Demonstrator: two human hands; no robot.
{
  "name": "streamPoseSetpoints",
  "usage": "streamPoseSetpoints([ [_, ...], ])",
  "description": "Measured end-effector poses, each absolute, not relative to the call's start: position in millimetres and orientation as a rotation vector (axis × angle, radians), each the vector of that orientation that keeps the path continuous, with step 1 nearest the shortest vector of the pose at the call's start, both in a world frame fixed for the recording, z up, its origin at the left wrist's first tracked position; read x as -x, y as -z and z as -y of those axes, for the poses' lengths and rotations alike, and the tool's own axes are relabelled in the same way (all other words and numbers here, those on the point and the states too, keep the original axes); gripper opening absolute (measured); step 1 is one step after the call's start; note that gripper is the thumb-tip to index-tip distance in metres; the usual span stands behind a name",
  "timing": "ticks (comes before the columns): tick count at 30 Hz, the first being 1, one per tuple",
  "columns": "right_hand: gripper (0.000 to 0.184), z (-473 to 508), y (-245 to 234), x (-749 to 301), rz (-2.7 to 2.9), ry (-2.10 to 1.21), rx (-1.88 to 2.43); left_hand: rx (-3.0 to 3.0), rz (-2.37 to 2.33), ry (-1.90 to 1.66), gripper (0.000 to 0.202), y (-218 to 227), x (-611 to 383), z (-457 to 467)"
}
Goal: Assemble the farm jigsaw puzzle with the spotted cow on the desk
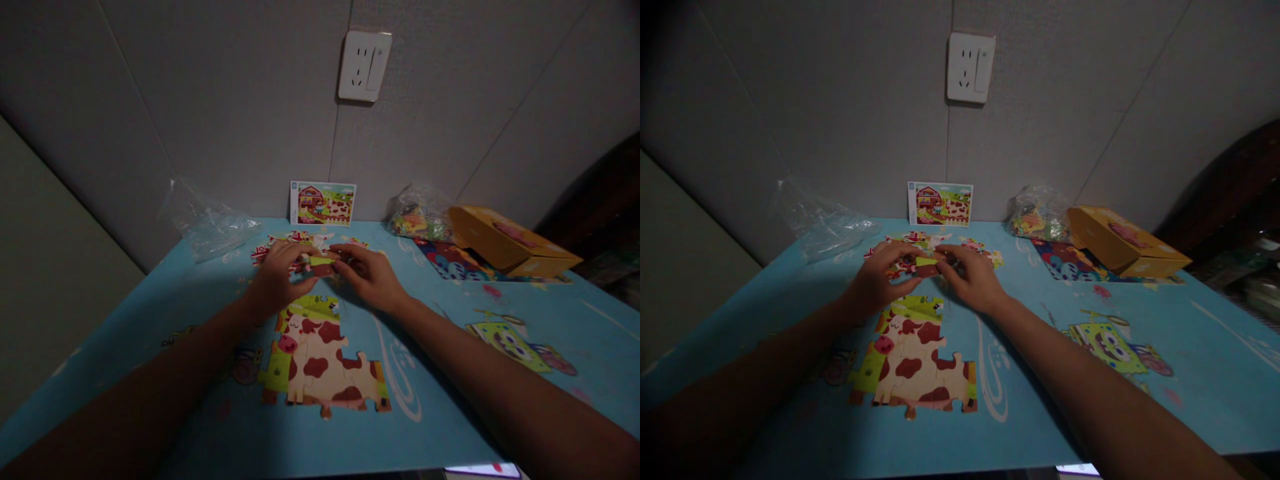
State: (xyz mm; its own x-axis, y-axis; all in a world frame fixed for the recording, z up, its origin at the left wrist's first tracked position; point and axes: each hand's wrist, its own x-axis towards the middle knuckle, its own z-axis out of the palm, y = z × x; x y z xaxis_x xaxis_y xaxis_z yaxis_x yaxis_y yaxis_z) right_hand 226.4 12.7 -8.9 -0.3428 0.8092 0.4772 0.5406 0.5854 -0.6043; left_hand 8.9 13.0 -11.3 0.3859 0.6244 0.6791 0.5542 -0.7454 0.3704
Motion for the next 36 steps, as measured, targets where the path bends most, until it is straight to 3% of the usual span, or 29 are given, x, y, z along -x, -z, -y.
streamPoseSetpoints([
  [6,0.026,-12.2,11.6,-225.7,1.968,-0.513,1.043,-2.561,-1.117,-1.225,0.034,14.4,-7.5,-16.4],
  [18,0.023,-12.5,12.7,-225.4,1.918,-0.570,1.037,-2.202,-0.998,-1.135,0.023,10.5,-13.0,-7.7],
  [36,0.016,-10.8,10.0,-223.6,1.922,-0.574,1.099,-2.185,-1.092,-1.113,0.016,12.1,-13.9,-9.9],
])
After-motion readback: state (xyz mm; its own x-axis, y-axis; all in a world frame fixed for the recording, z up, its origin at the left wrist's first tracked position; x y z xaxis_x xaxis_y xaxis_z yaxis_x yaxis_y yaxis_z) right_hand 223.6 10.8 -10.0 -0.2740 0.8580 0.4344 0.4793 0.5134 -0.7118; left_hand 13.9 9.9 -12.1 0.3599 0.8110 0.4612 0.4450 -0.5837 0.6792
